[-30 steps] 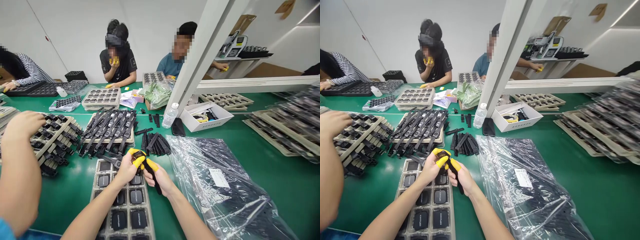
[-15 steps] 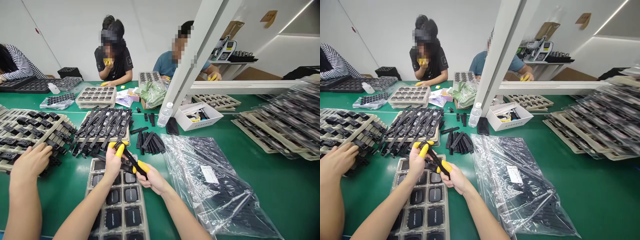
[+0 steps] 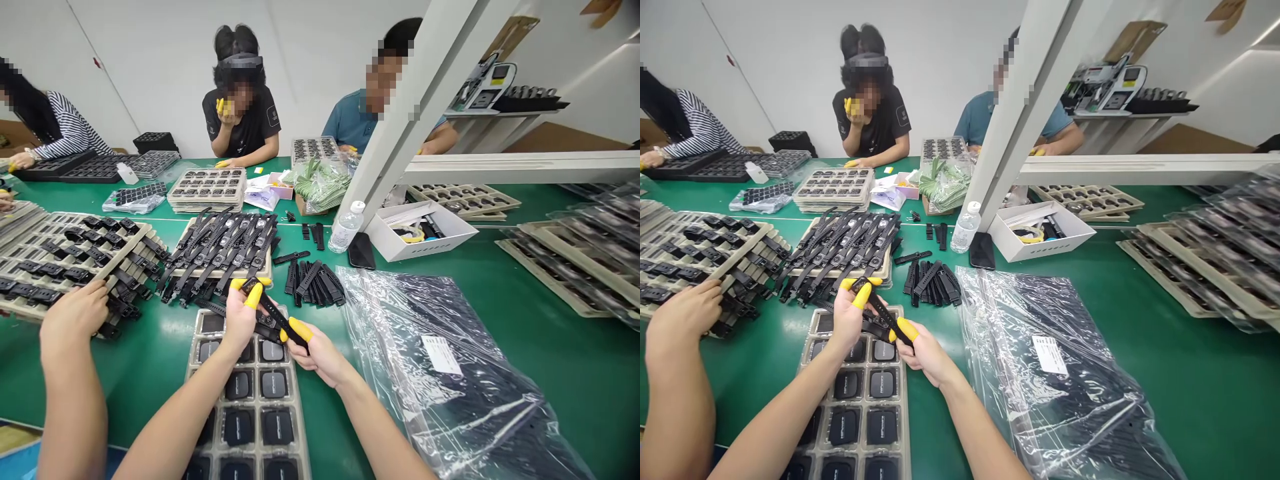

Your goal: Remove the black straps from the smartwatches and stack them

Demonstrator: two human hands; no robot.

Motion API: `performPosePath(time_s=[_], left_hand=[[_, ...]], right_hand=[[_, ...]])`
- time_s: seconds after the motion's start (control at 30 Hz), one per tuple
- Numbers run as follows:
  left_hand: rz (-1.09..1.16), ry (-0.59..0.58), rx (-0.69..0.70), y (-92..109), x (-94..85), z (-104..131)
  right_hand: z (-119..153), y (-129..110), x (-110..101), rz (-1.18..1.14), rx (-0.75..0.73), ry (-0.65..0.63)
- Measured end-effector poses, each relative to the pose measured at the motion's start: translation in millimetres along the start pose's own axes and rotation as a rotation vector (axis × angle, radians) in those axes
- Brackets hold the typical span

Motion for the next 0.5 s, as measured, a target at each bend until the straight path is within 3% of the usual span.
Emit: performPosePath(time_s=[0.5], left_hand=[[0.048,0.062,0.033,0,-13.8,-4]], right_hand=[[3,-6,2,0.017,-0.042,-0.023]])
Point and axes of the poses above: each hand's wrist, its own z-axis away from the middle knuckle, its own x-axis out of the palm, y = z × x, the point moved 9 cm from there along -z, towards the middle knuckle, and after that the axes turned 13 degrees about -x, right-handed, at the moved point
